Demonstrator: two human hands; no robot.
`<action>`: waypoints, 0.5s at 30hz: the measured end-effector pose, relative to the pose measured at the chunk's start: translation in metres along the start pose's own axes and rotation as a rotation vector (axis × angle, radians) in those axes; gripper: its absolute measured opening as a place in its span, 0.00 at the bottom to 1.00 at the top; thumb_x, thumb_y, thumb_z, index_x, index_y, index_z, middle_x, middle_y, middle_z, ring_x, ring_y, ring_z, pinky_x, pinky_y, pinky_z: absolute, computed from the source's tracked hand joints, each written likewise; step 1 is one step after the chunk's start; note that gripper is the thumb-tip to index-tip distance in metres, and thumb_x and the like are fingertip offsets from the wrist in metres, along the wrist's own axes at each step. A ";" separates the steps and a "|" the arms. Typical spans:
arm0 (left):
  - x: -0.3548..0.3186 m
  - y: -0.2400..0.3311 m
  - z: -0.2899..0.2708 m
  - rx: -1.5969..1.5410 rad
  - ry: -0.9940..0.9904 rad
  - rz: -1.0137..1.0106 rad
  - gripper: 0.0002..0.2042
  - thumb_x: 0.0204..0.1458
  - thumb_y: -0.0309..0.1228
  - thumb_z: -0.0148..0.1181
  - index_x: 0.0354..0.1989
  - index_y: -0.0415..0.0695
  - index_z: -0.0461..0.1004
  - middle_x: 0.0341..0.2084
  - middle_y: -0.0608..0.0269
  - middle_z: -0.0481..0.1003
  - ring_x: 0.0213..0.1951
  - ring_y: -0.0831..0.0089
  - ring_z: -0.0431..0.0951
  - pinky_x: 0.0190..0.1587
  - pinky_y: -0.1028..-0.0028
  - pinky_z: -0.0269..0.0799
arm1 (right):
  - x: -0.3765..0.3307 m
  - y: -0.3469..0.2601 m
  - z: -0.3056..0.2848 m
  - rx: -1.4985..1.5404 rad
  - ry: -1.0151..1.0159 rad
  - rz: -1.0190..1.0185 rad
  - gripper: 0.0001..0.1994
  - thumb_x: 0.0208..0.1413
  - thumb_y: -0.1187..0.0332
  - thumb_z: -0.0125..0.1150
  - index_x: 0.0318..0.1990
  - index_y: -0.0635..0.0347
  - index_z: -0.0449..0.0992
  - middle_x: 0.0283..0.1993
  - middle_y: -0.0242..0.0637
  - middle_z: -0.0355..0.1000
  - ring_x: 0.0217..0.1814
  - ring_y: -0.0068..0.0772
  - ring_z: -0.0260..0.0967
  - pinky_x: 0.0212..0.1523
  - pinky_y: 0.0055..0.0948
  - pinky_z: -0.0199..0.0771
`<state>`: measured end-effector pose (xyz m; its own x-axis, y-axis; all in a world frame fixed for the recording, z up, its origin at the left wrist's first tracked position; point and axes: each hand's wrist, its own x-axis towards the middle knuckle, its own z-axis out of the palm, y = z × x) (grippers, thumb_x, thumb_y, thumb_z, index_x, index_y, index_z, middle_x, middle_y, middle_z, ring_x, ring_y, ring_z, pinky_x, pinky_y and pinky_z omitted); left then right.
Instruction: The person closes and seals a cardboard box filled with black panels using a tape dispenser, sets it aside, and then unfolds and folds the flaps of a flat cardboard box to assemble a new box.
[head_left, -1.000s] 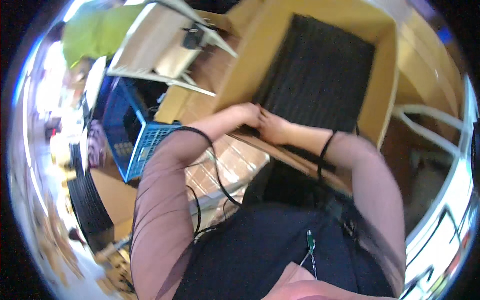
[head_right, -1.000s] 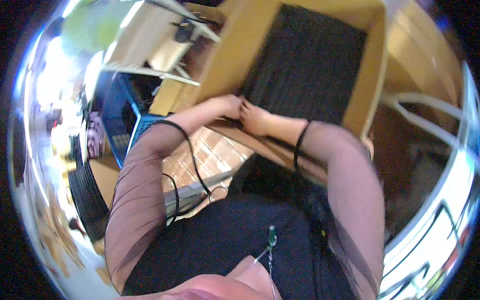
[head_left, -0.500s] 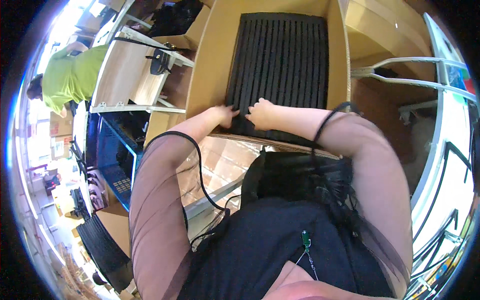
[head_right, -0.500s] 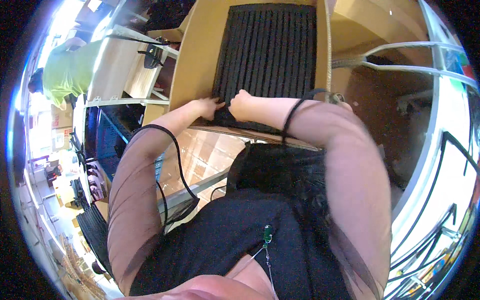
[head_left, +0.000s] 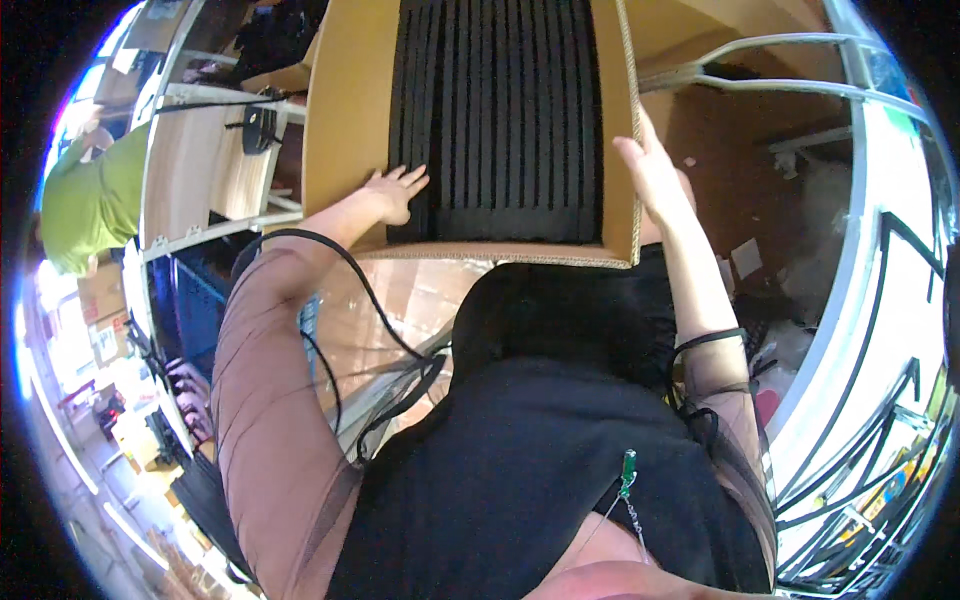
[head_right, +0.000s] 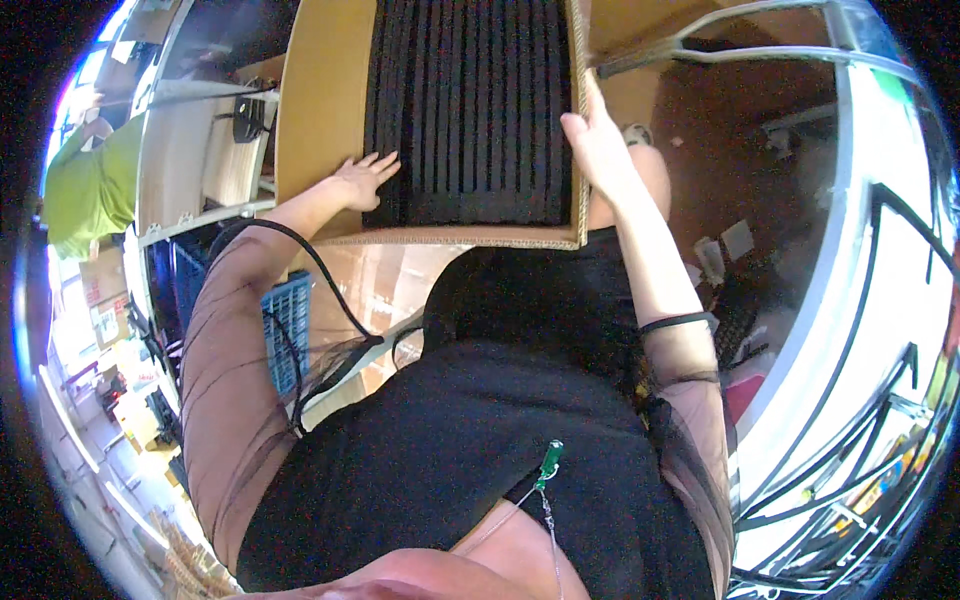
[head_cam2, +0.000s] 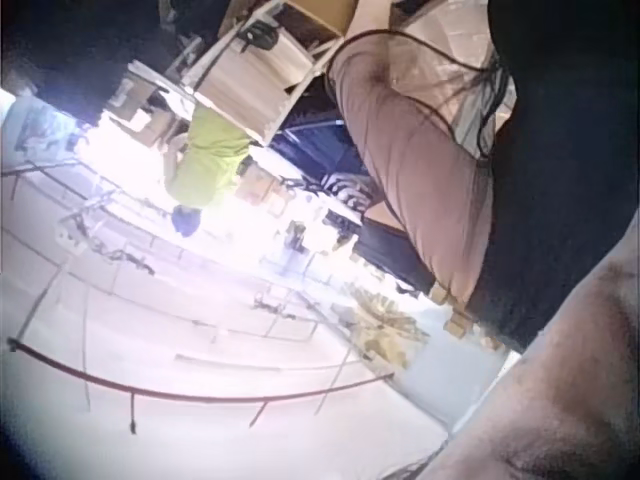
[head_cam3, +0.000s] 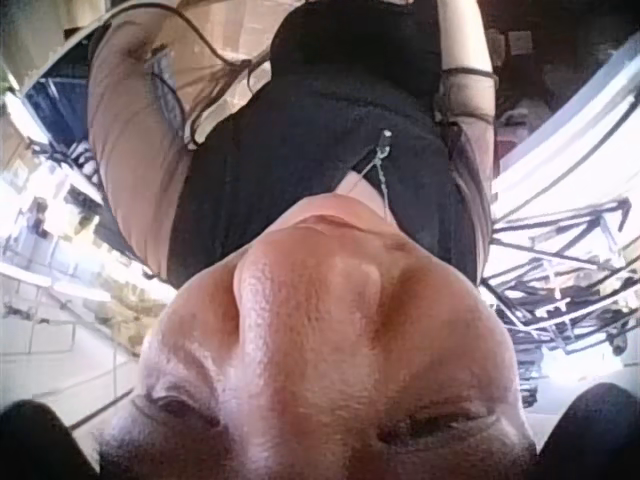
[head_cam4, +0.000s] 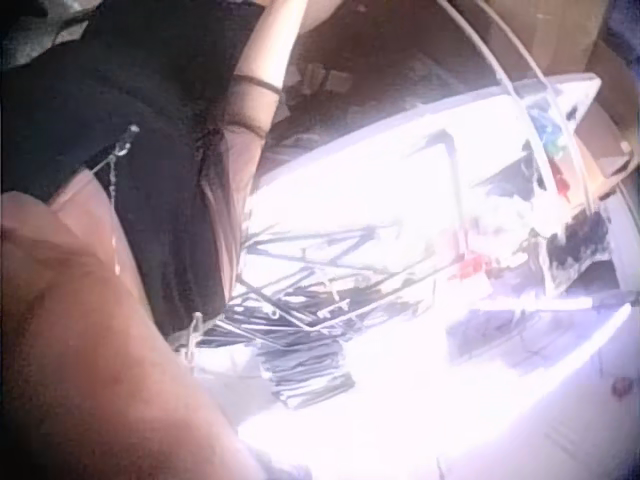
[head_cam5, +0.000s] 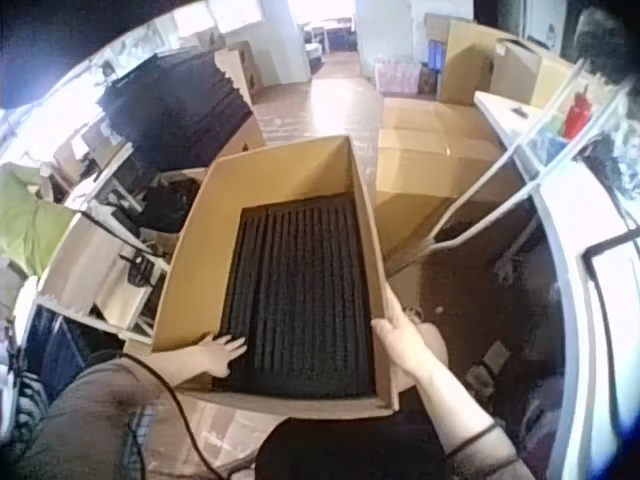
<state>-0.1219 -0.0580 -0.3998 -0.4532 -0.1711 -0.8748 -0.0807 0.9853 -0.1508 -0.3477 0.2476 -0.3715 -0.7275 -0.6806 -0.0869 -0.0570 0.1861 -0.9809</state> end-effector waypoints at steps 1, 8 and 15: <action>-0.003 0.002 0.001 -0.003 0.043 -0.012 0.41 0.47 0.30 0.53 0.70 0.50 0.38 0.71 0.62 0.34 0.70 0.60 0.39 0.68 0.52 0.40 | -0.001 0.000 0.002 -0.027 0.033 0.028 0.34 0.54 0.69 0.47 0.69 0.52 0.46 0.66 0.48 0.57 0.67 0.42 0.55 0.66 0.30 0.50; -0.005 0.001 0.010 -0.045 -0.028 -0.015 0.48 0.41 0.22 0.55 0.70 0.53 0.33 0.70 0.62 0.28 0.70 0.60 0.40 0.67 0.56 0.47 | -0.006 -0.005 0.003 0.044 0.017 0.023 0.33 0.56 0.68 0.48 0.69 0.51 0.47 0.66 0.46 0.58 0.67 0.38 0.56 0.65 0.29 0.52; -0.001 -0.012 0.042 -0.149 0.096 0.022 0.46 0.42 0.17 0.51 0.70 0.59 0.37 0.70 0.65 0.27 0.70 0.64 0.39 0.68 0.53 0.43 | -0.015 -0.024 0.006 0.143 -0.016 0.085 0.32 0.56 0.66 0.46 0.69 0.53 0.48 0.70 0.41 0.50 0.72 0.33 0.45 0.69 0.31 0.41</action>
<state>-0.0826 -0.0692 -0.4164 -0.5383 -0.1556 -0.8283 -0.1975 0.9787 -0.0556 -0.3315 0.2489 -0.3477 -0.7146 -0.6780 -0.1721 0.1033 0.1411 -0.9846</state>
